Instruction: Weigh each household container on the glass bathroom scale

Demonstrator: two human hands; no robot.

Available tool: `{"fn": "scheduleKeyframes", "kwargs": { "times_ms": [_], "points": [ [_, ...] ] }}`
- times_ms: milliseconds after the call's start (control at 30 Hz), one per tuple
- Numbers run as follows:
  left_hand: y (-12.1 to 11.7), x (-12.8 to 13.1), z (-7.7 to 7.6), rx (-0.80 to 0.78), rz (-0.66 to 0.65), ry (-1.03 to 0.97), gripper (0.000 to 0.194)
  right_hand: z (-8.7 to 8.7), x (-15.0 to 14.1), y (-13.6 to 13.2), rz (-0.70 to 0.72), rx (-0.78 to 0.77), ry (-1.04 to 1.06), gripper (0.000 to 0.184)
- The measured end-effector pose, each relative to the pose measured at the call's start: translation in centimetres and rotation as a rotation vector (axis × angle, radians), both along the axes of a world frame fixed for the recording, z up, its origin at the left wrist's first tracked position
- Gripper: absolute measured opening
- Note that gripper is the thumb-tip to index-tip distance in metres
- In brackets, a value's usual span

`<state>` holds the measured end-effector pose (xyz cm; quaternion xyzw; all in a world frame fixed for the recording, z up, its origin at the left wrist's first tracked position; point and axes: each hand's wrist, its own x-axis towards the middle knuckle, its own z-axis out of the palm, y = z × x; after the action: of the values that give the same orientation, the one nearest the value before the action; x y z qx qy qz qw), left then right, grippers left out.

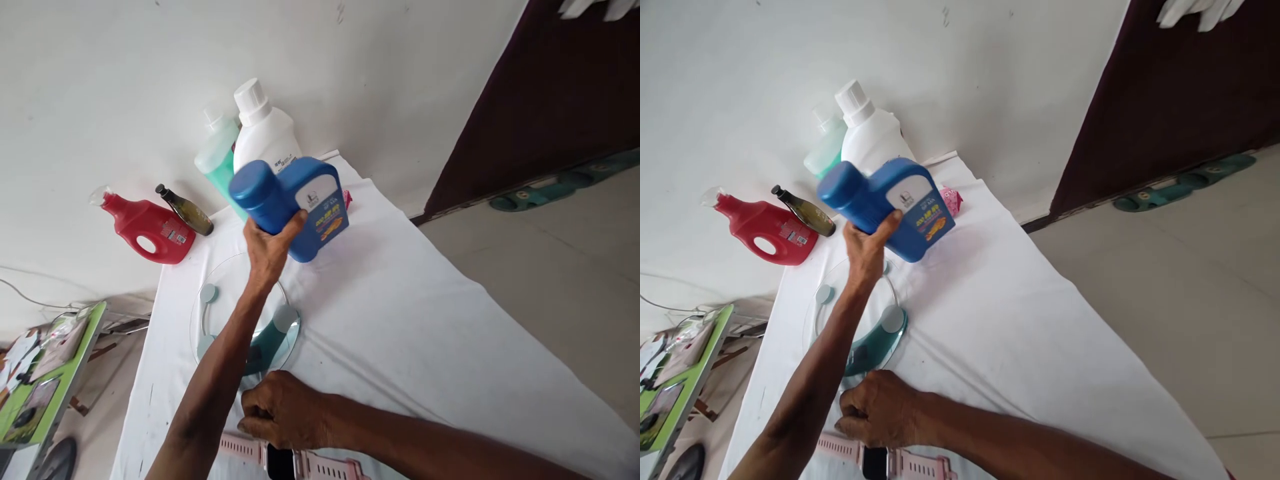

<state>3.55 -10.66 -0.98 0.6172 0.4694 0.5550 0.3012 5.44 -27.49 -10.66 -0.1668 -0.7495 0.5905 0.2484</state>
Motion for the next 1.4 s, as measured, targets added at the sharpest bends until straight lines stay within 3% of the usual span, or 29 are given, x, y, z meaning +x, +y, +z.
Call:
{"fn": "scheduleKeyframes", "kwargs": {
  "times_ms": [133,233,467,600,767,900,1000,1067,1167,1267,1400],
  "points": [
    [-2.2,-3.6,2.9,0.139,0.066,0.023,0.044,-0.3,-0.1,-0.2,-0.022,0.006,0.015,0.042],
    [-5.0,-7.3,3.8,0.123,0.187,0.084,0.046,0.0,0.0,-0.2,-0.022,-0.008,-0.006,0.038],
    [-10.7,-14.3,0.9,0.01,0.392,0.19,0.042,0.4,0.1,0.0,-0.007,0.017,-0.014,0.034],
    [-12.0,-15.9,-0.2,-0.031,0.47,0.227,0.038,0.2,0.0,0.0,-0.01,0.021,-0.013,0.03],
    [-12.4,-16.6,-0.2,-0.093,0.563,0.264,0.037,0.0,0.0,-0.1,-0.003,0.018,-0.004,0.029],
    [-12.5,-16.9,-0.1,-0.113,0.494,0.227,0.052,-0.1,0.0,-0.1,0.003,0.004,-0.015,0.027],
    [-12.8,-17.8,-0.4,-0.053,0.361,0.041,0.064,-0.1,0.0,-0.1,-0.006,0.005,-0.002,0.031],
    [-13.1,-19.0,-1.3,-0.021,0.343,-0.122,0.072,-0.3,-0.1,-0.2,-0.008,0.008,0.002,0.036],
    [-14.2,-21.4,-4.0,-0.038,0.535,-0.266,0.07,-0.6,-0.2,-0.3,-0.024,0.01,-0.005,0.036],
    [-15.4,-23.6,-7.1,-0.105,0.808,-0.276,0.063,-0.9,-0.3,-0.4,-0.038,0.016,-0.009,0.031],
    [-16.1,-24.6,-9.2,-0.14,0.867,-0.244,0.059,-0.8,-0.3,-0.5,-0.048,0.008,-0.01,0.029]
  ]
}}
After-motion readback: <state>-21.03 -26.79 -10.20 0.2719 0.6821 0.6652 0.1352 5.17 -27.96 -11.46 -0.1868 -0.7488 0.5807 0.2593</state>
